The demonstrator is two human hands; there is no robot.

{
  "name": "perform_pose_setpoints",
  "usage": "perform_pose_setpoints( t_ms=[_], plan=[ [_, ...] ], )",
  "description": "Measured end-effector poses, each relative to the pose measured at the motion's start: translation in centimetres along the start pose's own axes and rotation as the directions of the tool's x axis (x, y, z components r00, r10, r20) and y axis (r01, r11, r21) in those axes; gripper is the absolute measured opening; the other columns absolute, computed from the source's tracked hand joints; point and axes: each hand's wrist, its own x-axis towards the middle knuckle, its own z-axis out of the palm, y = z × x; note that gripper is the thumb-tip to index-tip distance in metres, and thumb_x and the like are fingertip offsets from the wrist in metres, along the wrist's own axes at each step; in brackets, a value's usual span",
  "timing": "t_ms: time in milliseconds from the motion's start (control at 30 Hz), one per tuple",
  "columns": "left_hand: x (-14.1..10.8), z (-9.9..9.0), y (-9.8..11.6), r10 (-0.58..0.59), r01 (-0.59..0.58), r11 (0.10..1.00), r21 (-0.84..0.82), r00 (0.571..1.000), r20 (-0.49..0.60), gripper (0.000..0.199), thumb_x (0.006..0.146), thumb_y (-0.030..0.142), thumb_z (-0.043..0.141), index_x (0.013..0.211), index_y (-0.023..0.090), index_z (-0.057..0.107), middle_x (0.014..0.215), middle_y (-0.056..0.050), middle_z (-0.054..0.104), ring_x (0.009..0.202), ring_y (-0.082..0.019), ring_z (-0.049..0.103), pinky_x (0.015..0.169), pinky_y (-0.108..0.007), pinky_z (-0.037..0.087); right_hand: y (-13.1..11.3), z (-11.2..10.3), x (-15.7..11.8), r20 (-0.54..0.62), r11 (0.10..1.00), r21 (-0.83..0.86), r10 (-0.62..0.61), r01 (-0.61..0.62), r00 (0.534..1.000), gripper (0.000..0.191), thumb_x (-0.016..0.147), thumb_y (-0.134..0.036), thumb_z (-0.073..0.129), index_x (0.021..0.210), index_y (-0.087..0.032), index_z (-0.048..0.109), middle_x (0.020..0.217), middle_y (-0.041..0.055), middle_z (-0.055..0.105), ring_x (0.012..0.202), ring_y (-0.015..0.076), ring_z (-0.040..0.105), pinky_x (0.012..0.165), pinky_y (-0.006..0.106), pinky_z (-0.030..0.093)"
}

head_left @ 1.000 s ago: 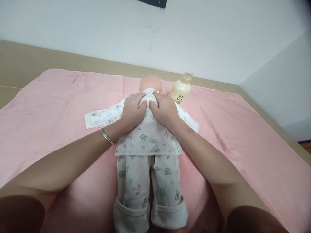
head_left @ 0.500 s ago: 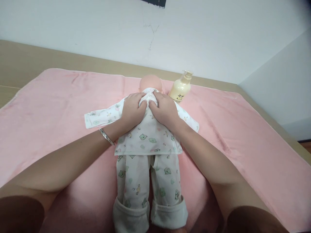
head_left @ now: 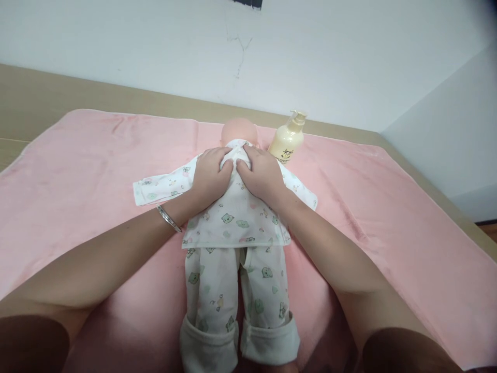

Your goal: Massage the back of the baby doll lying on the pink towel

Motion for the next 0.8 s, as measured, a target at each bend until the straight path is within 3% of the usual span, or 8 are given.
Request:
perform_pose_setpoints(
  t_ms=[800],
  plan=[
    [0.02,0.04,-0.04,0.004,-0.004,1.0,-0.003,1.0,0.002,0.047,0.086,0.027,0.04,0.122,0.013,0.066,0.128,-0.011,0.068,0.122,-0.027,0.058,0.112,-0.045,0.043,-0.14,-0.24,0.0,0.015,1.0,-0.004,0.001,-0.001,1.0,0.048,0.093,-0.036,0.037,0.124,-0.009,0.062,0.111,0.0174,0.07,0.102,0.0319,0.064,0.093,0.045,0.049]
  ],
)
